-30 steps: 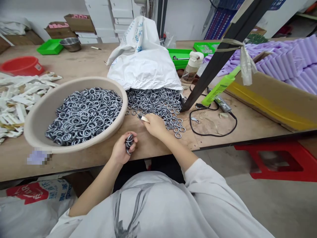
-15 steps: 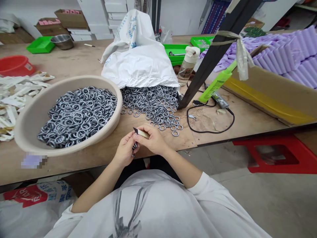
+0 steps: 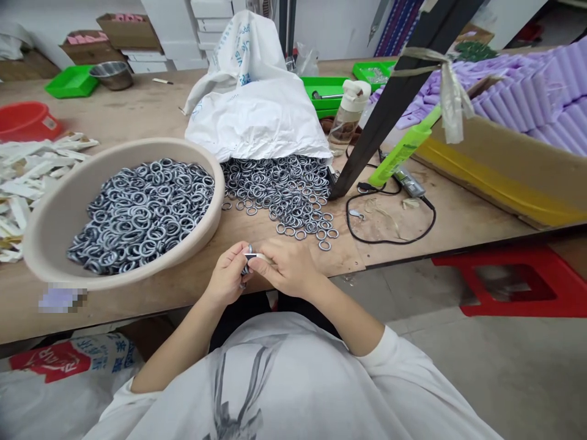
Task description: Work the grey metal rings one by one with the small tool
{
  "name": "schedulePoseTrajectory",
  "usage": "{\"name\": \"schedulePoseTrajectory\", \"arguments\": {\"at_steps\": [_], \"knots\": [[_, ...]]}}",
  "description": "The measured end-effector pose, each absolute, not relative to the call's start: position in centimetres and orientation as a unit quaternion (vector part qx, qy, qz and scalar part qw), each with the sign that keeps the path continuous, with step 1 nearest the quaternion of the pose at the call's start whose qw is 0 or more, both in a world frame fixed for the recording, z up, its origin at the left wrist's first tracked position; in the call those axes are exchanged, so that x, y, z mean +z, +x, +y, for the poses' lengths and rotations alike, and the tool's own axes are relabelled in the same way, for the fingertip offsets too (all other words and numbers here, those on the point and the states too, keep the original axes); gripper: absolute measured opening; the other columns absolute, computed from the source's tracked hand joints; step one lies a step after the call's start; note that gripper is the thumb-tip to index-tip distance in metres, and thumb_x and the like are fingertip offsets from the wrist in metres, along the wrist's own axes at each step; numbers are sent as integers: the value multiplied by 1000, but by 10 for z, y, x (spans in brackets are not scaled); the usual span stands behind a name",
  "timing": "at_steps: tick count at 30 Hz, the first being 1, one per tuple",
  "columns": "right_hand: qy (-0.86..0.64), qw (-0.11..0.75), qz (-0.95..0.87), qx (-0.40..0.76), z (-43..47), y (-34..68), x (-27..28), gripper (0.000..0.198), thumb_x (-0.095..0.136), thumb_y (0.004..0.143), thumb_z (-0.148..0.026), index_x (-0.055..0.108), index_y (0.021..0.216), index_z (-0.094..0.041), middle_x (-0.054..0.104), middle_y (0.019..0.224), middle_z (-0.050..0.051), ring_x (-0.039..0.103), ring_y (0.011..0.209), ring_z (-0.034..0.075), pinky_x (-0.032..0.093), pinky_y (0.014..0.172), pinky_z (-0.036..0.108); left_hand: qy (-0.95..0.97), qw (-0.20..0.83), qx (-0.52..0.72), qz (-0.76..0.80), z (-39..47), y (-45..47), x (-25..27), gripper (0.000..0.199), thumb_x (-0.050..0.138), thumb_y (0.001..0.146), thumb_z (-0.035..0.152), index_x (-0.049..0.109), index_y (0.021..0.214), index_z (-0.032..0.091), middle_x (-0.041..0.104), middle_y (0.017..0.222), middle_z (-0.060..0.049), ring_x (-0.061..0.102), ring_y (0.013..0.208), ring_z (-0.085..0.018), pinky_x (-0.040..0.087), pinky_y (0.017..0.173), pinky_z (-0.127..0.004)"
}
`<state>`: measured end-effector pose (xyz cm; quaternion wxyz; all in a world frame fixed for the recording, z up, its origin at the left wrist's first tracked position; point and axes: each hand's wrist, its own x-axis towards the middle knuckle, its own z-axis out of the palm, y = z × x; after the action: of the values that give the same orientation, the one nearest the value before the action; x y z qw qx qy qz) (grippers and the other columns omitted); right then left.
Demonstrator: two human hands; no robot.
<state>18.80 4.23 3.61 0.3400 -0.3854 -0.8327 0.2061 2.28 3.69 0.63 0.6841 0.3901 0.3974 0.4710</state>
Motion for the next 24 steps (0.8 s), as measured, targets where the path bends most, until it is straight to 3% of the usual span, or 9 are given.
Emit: {"name": "schedulePoseTrajectory", "arguments": {"at_steps": [9,13,16,19,22,24], "knots": [[-379,332,-822,267,49,186,25,48,41,100,-49,39,61,-21,40,58,-3,37,56,12,23,58,28,434,680,441,393,36,13,1,43,66,81,57,52,73,18,42,55,6,27,43,-5,20,39,-17],[-481,360,-741,299,65,191,12,52,41,98,-57,41,60,-21,39,56,-3,38,56,12,25,57,28,483,687,396,372,29,12,6,44,64,83,57,52,70,17,46,55,4,29,44,-5,21,41,-18],[-450,407,-694,388,65,190,12,50,45,93,-65,55,74,-21,52,67,-1,47,64,14,35,62,28,471,686,407,377,28,14,7,44,63,84,57,51,70,17,45,56,4,29,45,-5,20,41,-19],[-366,419,-672,488,56,182,16,42,62,85,-63,60,90,-21,60,80,0,52,71,15,41,67,28,462,679,423,382,31,15,6,43,64,83,58,53,73,17,43,56,5,29,45,-6,21,42,-19],[-380,410,-650,515,64,172,16,41,62,86,-59,54,74,-20,49,66,-3,45,61,13,38,60,26,496,673,403,374,26,13,13,43,60,86,57,52,72,18,44,57,4,29,46,-6,24,43,-20],[-428,384,-678,459,83,166,13,41,57,90,-54,52,68,-20,44,63,-3,44,60,13,36,59,26,548,632,392,383,20,8,27,41,55,91,53,52,71,18,48,60,2,35,49,-8,30,47,-21]]}}
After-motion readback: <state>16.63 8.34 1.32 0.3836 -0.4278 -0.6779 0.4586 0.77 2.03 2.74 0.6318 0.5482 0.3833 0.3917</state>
